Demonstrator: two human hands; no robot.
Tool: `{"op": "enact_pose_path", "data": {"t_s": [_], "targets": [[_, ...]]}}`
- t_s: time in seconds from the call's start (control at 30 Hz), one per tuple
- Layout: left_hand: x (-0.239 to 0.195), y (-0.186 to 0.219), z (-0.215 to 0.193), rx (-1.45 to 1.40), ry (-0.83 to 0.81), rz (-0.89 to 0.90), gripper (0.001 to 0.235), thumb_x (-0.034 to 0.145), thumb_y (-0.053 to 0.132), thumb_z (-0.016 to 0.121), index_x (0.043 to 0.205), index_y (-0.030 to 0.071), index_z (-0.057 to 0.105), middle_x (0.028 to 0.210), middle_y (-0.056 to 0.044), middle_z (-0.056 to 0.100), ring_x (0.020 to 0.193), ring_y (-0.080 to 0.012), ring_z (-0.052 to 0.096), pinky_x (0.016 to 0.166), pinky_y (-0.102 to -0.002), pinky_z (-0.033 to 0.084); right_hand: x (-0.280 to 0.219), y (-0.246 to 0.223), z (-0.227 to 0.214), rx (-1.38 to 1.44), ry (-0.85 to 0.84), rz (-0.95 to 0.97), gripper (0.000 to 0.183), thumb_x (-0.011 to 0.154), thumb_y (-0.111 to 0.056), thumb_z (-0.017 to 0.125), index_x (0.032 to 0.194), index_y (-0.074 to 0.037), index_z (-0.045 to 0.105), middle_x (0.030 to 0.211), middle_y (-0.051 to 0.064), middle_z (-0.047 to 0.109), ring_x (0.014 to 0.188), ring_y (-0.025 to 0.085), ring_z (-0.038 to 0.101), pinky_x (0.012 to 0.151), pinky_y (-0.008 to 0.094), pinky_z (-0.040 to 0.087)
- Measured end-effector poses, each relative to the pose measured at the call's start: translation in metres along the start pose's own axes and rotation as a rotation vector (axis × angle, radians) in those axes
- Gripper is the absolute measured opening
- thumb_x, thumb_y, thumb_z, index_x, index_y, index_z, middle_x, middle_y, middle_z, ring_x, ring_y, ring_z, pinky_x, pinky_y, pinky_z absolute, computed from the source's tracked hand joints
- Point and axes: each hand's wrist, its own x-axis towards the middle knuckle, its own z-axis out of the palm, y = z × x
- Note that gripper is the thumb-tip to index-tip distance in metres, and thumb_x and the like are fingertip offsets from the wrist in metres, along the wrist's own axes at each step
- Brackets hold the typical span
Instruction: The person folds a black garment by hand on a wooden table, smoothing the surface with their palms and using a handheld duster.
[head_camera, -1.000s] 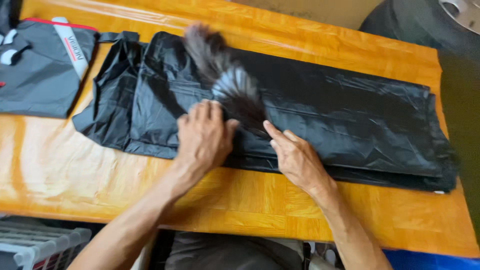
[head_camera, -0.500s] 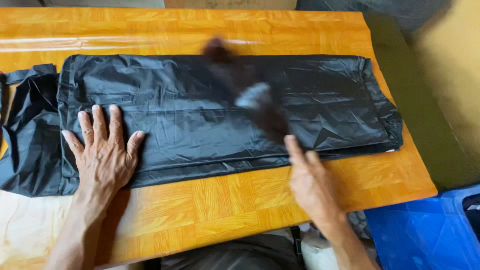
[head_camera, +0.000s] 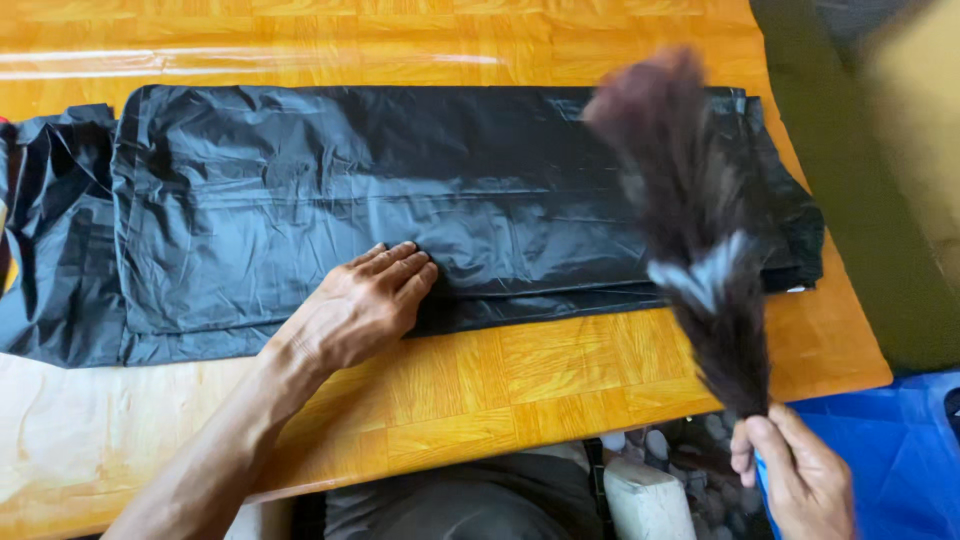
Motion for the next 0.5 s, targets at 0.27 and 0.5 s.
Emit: {"op": "enact_pose_path", "data": {"t_s": [0.27,0.5], "targets": [[0.034,0.0,-0.029,-0.101,-0.062,-0.318,0.038,0.095,0.012,0.058,0.13,0.008,0.044,0.086,-0.01,0.065,0.067,-0.038,0.068,0.045,-0.05,0.047,0.005,0.081,-0.033,-0.018,-0.442,0.103,0.026,0.091,-0.015,0.07,0.107,-0.005,0.087,0.064,0.009,0.071,0.044,0.016,0.053,0.039,0.03,0.043],[0.1,-0.025,-0.114,0.066,-0.06,-0.243,0.024,0.088,-0.005,0.052,0.106,0.01,0.046,0.08,-0.012,0.062,0.064,-0.0439,0.064,0.051,-0.053,0.047,0.026,-0.028,0.047,-0.314,-0.324,0.038,0.05,0.087,-0.035,0.071,0.131,-0.014,0.076,0.082,0.001,0.09,0.081,0.006,0.081,0.09,0.021,0.058]]}}
